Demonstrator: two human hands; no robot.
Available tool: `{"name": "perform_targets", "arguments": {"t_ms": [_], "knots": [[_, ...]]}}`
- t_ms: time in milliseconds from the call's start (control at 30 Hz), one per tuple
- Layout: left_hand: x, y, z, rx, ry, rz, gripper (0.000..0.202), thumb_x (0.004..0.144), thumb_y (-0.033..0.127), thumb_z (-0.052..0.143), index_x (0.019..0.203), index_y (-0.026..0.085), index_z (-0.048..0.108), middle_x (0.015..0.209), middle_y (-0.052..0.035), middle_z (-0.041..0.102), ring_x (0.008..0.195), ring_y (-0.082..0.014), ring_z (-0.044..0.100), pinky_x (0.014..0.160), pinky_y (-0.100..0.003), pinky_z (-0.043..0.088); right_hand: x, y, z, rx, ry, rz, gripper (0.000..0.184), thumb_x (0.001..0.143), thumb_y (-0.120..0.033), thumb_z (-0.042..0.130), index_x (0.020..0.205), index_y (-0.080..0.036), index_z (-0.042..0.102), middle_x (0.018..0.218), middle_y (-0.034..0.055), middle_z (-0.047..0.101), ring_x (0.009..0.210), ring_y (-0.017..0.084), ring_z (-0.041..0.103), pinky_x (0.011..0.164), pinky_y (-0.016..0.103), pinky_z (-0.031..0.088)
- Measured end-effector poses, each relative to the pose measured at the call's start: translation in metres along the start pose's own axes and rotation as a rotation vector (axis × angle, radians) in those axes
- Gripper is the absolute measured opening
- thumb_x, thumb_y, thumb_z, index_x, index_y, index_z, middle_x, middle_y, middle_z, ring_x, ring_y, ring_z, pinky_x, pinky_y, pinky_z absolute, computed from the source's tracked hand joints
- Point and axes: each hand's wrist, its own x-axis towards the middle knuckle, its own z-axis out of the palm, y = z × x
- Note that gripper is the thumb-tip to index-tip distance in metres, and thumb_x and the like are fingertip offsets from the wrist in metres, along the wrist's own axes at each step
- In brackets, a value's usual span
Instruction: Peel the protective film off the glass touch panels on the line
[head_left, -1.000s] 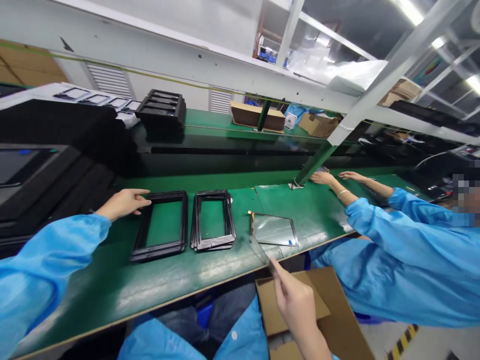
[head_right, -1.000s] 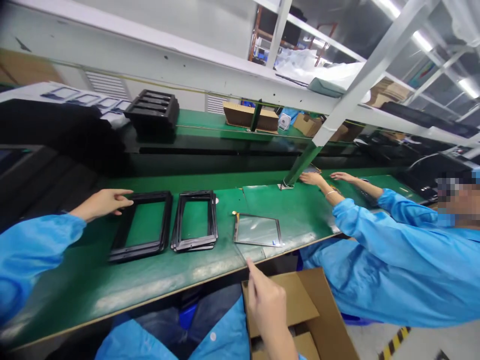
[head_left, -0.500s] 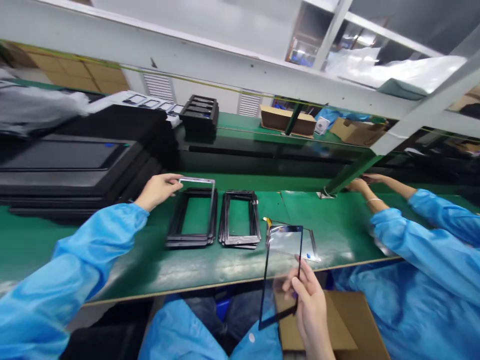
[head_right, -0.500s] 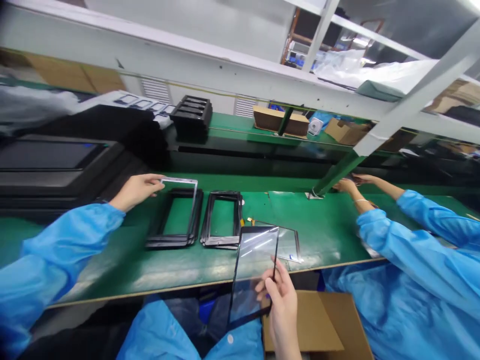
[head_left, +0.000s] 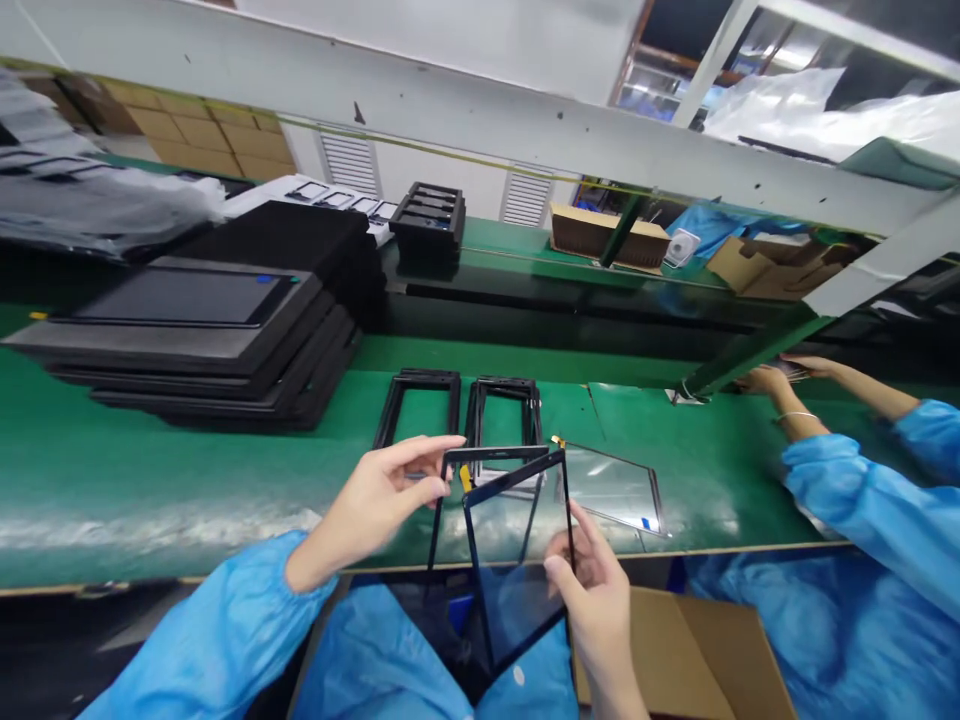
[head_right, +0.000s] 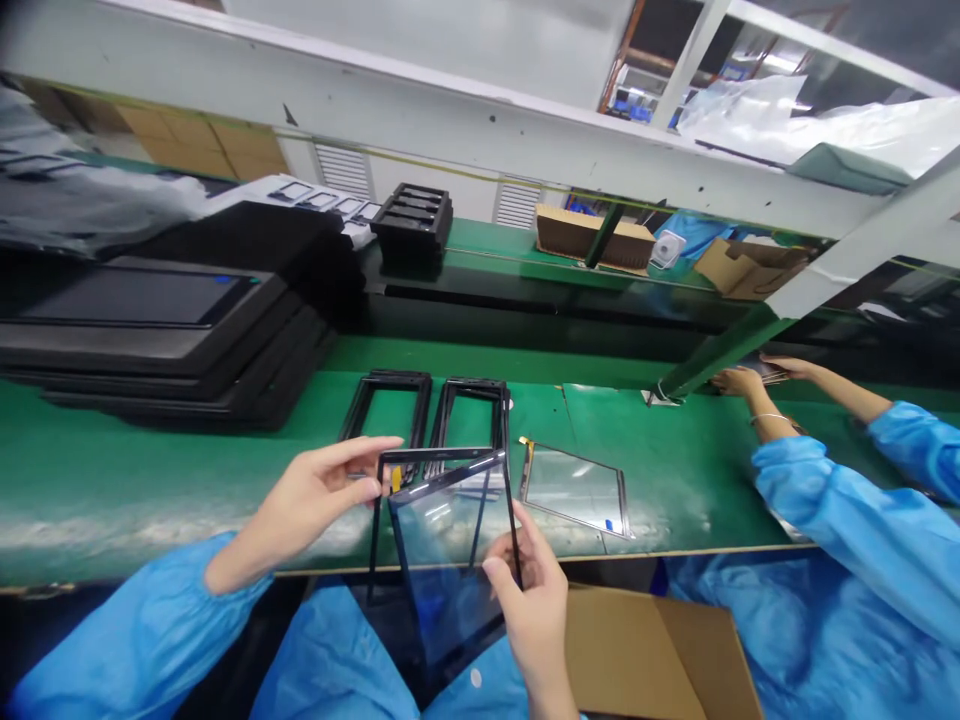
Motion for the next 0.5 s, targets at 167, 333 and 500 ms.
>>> {"name": "perform_targets", "arguments": {"t_ms": [167, 333, 500], "knots": [[-0.005, -0.002, 0.005, 0.018, -0.024, 0.037, 0.037, 0.086, 0.028, 0.082, 0.123, 0.029, 0.085, 0.093, -0.0053, 0.067, 0.084, -0.0195, 0.064, 0.069, -0.025, 0.061, 0.001, -0.001, 0.001, 0.004, -0.013, 0.019, 0.059, 0.084, -0.034, 0.089, 0.139, -0.021, 0.071, 0.078, 0.0015, 0.070, 0.062, 0.015, 0.060, 0.049, 0.023, 0.051], [-0.008, 0.001, 0.008, -0.034, -0.011, 0.049, 0.036, 0.086, 0.026, 0.083, 0.122, 0.032, 0.085, 0.092, -0.0041, 0.065, 0.083, -0.0186, 0.065, 0.070, -0.025, 0.062, -0.001, -0.005, 0.005, -0.006, -0.002, 0.024, 0.062, 0.083, -0.038, 0.090, 0.139, -0.020, 0.071, 0.077, 0.0019, 0.070, 0.061, 0.016, 0.059, 0.048, 0.024, 0.052], [-0.009, 0.000, 0.012, -0.103, 0.011, 0.031, 0.036, 0.083, 0.028, 0.087, 0.118, 0.034, 0.086, 0.096, -0.0043, 0.070, 0.084, -0.0193, 0.068, 0.073, -0.026, 0.063, -0.003, -0.011, 0.009, -0.032, 0.015, 0.075, 0.066, 0.082, -0.039, 0.089, 0.141, -0.018, 0.070, 0.076, 0.0022, 0.069, 0.061, 0.016, 0.058, 0.049, 0.025, 0.052]]}}
